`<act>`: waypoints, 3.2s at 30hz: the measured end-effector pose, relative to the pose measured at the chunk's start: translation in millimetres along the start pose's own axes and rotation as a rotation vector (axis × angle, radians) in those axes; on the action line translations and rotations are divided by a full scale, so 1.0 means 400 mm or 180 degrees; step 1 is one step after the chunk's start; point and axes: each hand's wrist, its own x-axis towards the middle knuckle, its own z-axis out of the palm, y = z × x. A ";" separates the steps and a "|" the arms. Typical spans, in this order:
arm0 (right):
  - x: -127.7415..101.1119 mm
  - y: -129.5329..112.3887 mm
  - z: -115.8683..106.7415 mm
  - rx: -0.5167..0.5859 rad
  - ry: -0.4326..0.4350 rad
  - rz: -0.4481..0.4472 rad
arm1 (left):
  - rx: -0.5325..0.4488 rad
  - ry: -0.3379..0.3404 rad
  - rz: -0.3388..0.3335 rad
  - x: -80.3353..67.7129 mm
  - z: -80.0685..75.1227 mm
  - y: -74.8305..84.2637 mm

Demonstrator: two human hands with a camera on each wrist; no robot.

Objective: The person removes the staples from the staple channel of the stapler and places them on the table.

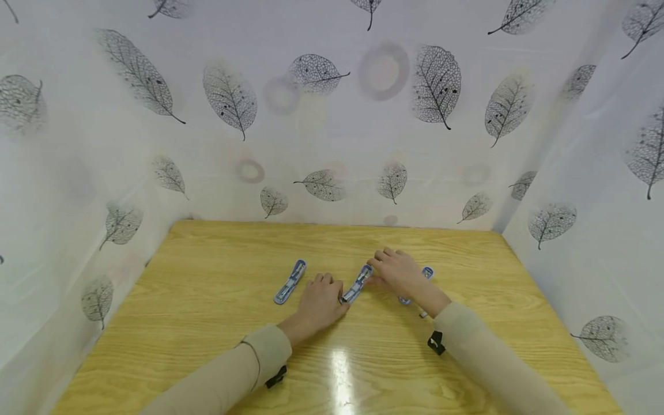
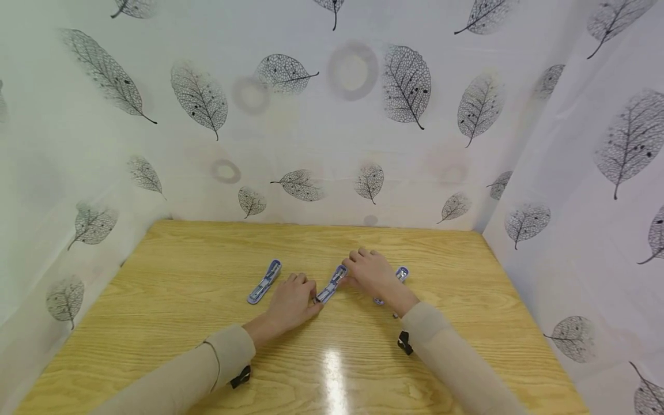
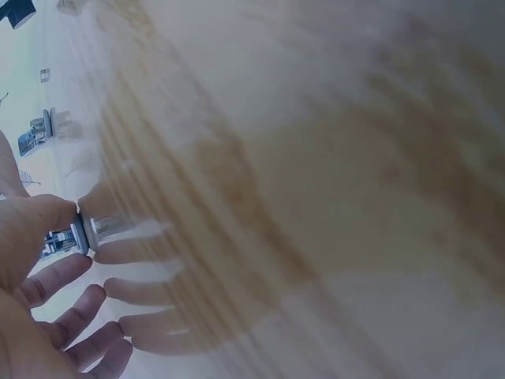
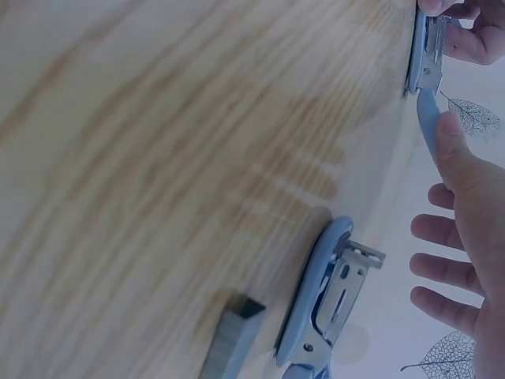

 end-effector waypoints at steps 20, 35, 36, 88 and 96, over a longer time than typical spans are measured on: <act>0.010 -0.013 -0.003 0.0666 -0.0395 0.0574 | 0.0069 -0.0011 -0.0015 0.004 0.011 -0.001; -0.012 -0.039 -0.045 0.2572 -0.0418 0.1570 | 0.0151 0.0013 -0.0035 0.000 0.003 0.003; -0.011 -0.043 -0.046 0.2706 -0.0409 0.1611 | 0.0148 0.0008 -0.0037 0.000 0.003 0.003; 0.043 -0.144 -0.038 0.4072 -0.1114 0.2168 | 0.0203 0.0035 -0.0011 0.001 0.015 -0.001; 0.031 -0.139 -0.036 0.4270 -0.1038 0.2196 | 0.0199 0.0028 -0.0041 -0.002 0.007 0.004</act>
